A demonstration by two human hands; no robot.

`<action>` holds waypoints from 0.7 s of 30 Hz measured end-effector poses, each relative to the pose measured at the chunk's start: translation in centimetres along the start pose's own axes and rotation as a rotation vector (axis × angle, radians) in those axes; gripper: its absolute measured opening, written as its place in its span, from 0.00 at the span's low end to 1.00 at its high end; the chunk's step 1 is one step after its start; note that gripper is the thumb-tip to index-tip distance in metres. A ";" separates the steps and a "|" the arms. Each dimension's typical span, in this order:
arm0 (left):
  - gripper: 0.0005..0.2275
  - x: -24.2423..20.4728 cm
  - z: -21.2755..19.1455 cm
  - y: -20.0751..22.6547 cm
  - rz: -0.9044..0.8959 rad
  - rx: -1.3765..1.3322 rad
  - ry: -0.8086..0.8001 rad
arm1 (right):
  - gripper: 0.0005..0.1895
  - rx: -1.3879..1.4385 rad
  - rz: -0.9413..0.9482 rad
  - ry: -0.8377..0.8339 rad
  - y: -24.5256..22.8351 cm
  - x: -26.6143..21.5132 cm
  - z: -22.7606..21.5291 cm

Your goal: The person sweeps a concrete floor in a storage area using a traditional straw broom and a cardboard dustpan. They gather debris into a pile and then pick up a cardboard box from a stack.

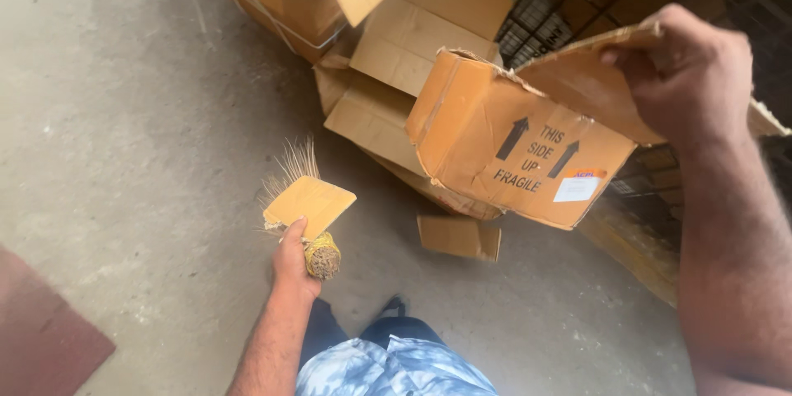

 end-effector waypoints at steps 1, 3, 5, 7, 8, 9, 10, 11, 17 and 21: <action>0.16 0.1 -0.8 1.1 0.014 -0.012 -0.011 | 0.08 -0.009 0.017 -0.008 -1.4 -0.1 0.2; 0.16 0.6 -3.0 3.3 0.038 -0.027 -0.007 | 0.10 -0.029 0.062 -0.037 -3.9 -0.4 0.8; 0.15 1.2 -5.3 5.8 0.060 -0.032 0.015 | 0.11 -0.020 0.061 -0.034 -6.1 -0.2 1.9; 0.15 1.8 -8.3 8.9 0.071 -0.027 0.021 | 0.11 -0.002 0.092 -0.039 -8.8 -0.2 3.2; 0.15 2.4 -9.5 10.8 0.081 -0.021 0.016 | 0.11 0.011 0.120 -0.038 -10.6 0.0 3.9; 0.15 2.8 -11.0 12.8 0.065 -0.007 0.032 | 0.11 0.025 0.148 -0.037 -12.5 0.4 4.5; 0.15 3.0 -12.5 14.6 0.049 0.001 0.052 | 0.10 0.035 0.169 -0.053 -14.5 0.9 5.2; 0.15 3.3 -13.8 16.5 0.033 0.009 0.072 | 0.10 0.044 0.189 -0.069 -16.7 1.3 6.0; 0.14 5.6 -20.4 27.4 0.073 -0.014 0.108 | 0.11 0.039 0.250 -0.167 -27.4 3.9 13.8; 0.14 6.9 -23.5 33.3 0.128 -0.050 0.087 | 0.08 0.234 0.216 -0.171 -35.2 7.2 18.6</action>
Point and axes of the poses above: each hand's wrist, its own x-axis towards the middle knuckle, its own z-axis out of the palm, y = z × x, the point moved 3 cm from there along x, towards the middle knuckle, and after that the axes turned 3 degrees about y, right-handed, at the moved point
